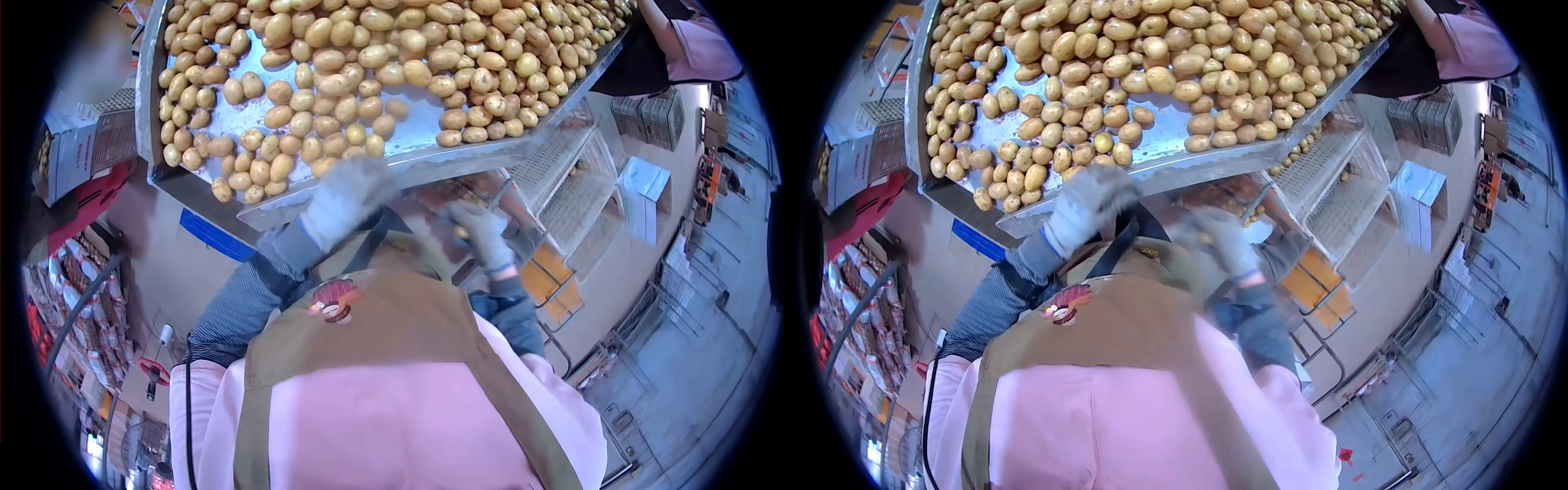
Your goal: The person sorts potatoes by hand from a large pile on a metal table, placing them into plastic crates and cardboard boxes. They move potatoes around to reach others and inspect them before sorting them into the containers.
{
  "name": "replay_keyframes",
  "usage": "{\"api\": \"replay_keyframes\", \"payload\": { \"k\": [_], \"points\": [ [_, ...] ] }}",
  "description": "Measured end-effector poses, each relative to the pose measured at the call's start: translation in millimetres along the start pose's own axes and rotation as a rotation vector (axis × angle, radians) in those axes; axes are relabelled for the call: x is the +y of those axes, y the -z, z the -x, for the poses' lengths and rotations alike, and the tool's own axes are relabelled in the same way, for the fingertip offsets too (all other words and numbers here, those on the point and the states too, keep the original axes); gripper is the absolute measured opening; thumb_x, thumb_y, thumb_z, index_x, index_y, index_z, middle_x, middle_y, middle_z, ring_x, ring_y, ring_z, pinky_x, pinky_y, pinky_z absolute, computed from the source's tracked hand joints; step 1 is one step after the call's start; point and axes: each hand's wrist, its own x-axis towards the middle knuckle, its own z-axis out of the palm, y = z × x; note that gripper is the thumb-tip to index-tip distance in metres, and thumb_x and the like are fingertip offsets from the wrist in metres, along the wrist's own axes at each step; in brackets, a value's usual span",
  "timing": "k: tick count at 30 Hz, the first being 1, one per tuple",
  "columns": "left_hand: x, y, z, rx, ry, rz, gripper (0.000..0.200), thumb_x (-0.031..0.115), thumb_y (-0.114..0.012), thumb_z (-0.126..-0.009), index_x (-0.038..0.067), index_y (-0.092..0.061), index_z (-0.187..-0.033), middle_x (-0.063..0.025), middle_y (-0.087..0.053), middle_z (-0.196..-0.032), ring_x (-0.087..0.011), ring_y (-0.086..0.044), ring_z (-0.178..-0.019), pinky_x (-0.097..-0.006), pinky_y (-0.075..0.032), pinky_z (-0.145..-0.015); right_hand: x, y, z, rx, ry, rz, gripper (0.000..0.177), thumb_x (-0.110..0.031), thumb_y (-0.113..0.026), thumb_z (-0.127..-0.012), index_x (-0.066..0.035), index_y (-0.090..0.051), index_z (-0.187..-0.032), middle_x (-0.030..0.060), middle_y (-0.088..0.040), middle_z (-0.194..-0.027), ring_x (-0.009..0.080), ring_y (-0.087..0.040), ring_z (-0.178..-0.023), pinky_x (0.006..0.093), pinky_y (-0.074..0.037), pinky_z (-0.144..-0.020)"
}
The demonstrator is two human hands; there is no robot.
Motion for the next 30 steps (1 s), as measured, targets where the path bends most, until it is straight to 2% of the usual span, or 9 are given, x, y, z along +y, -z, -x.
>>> {"api": "replay_keyframes", "payload": {
  "k": [2,3,6,8,14,18,21,26,30],
  "points": [
    [-18.8,-2.0,-30.6,0.076,0.037,-0.039,0.03,0.022,-0.069,-0.088,0.007,-0.065,-0.114,-0.0118,-0.067,-0.109,-0.0324,-0.064,-0.098,-0.0449,-0.052,-0.083,53.6,22.0,55.5,-0.372,-0.397,0.354,0.046,-0.013,-0.073,-0.082,-0.007,-0.065,-0.127,0.0154,-0.068,-0.12,0.0364,-0.065,-0.111,0.0384,-0.052,-0.094],
    [-20.8,-0.6,-48.1,0.125,-0.022,-0.081,0.028,0.021,-0.066,-0.088,0.008,-0.065,-0.113,-0.0101,-0.066,-0.109,-0.0299,-0.064,-0.098,-0.0445,-0.051,-0.084,112.5,1.2,86.2,-0.085,-0.809,0.377,0.043,-0.018,-0.07,-0.087,-0.008,-0.065,-0.129,0.0159,-0.067,-0.123,0.0354,-0.065,-0.111,0.0379,-0.052,-0.094],
    [-36.3,-27.3,-97.6,-0.021,-0.071,-0.425,0.028,0.02,-0.065,-0.086,0.012,-0.067,-0.112,-0.009,-0.066,-0.106,-0.0277,-0.065,-0.1,-0.0423,-0.051,-0.085,66.8,52.6,26.7,0.676,-0.659,-0.101,0.045,-0.026,-0.068,-0.094,-0.002,-0.063,-0.131,0.021,-0.064,-0.127,0.0364,-0.063,-0.115,0.0424,-0.049,-0.102],
    [-31.7,-37.9,-122.8,-0.288,0.022,-0.595,0.028,0.023,-0.068,-0.082,0.015,-0.069,-0.11,-0.01,-0.066,-0.104,-0.0283,-0.066,-0.098,-0.0424,-0.051,-0.083,35.7,74.8,-45.6,0.706,-0.545,-0.06,0.05,-0.029,-0.068,-0.095,0.0,-0.059,-0.135,0.0234,-0.064,-0.128,0.0374,-0.063,-0.117,0.0426,-0.048,-0.103],
    [-53.6,3.1,-95.0,0.239,0.024,0.006,0.03,0.024,-0.073,-0.085,0.007,-0.064,-0.109,-0.0146,-0.061,-0.101,-0.0344,-0.062,-0.092,-0.0421,-0.051,-0.084,-13.8,39.4,-215.9,0.591,-0.146,0.261,0.071,-0.045,-0.077,-0.081,-0.014,-0.052,-0.141,0.0181,-0.059,-0.116,0.0359,-0.06,-0.108,0.0495,-0.049,-0.096],
    [-103.0,12.8,-14.1,0.587,0.634,0.29,0.039,0.027,-0.071,-0.093,0.002,-0.058,-0.12,-0.0159,-0.063,-0.112,-0.025,-0.06,-0.103,-0.0376,-0.049,-0.093,-71.3,-15.6,-262.7,0.386,-0.08,0.369,0.085,-0.052,-0.075,-0.08,-0.014,-0.041,-0.148,0.0174,-0.059,-0.112,0.0307,-0.059,-0.1,0.0432,-0.052,-0.079],
    [-118.5,2.0,18.6,0.693,0.689,0.406,0.03,0.023,-0.062,-0.1,0.001,-0.058,-0.12,-0.0113,-0.064,-0.108,-0.0195,-0.06,-0.098,-0.0336,-0.051,-0.087,-100.5,-60.9,-296.1,0.421,0.056,0.405,0.06,-0.019,-0.058,-0.09,-0.012,-0.042,-0.147,0.0153,-0.055,-0.122,0.0275,-0.058,-0.104,0.0427,-0.051,-0.08],
    [-139.2,9.5,22.9,0.636,0.733,0.579,0.027,0.025,-0.052,-0.105,0.002,-0.061,-0.117,-0.0083,-0.065,-0.099,-0.0179,-0.058,-0.088,-0.0332,-0.049,-0.079,-133.8,-56.9,-269.1,0.46,0.353,0.182,0.052,-0.011,-0.06,-0.084,-0.01,-0.052,-0.136,0.0159,-0.058,-0.133,0.0336,-0.063,-0.108,0.0416,-0.052,-0.091],
    [-151.0,18.5,31.4,0.594,0.722,0.423,0.027,0.026,-0.053,-0.104,0.003,-0.066,-0.111,-0.0118,-0.066,-0.098,-0.0238,-0.06,-0.088,-0.0355,-0.049,-0.081,-20.7,11.5,-202.0,0.468,-0.048,0.475,0.018,-0.027,-0.064,-0.087,-0.01,-0.071,-0.087,0.0122,-0.069,-0.086,0.033,-0.068,-0.082,0.0469,-0.052,-0.07]
  ]
}}
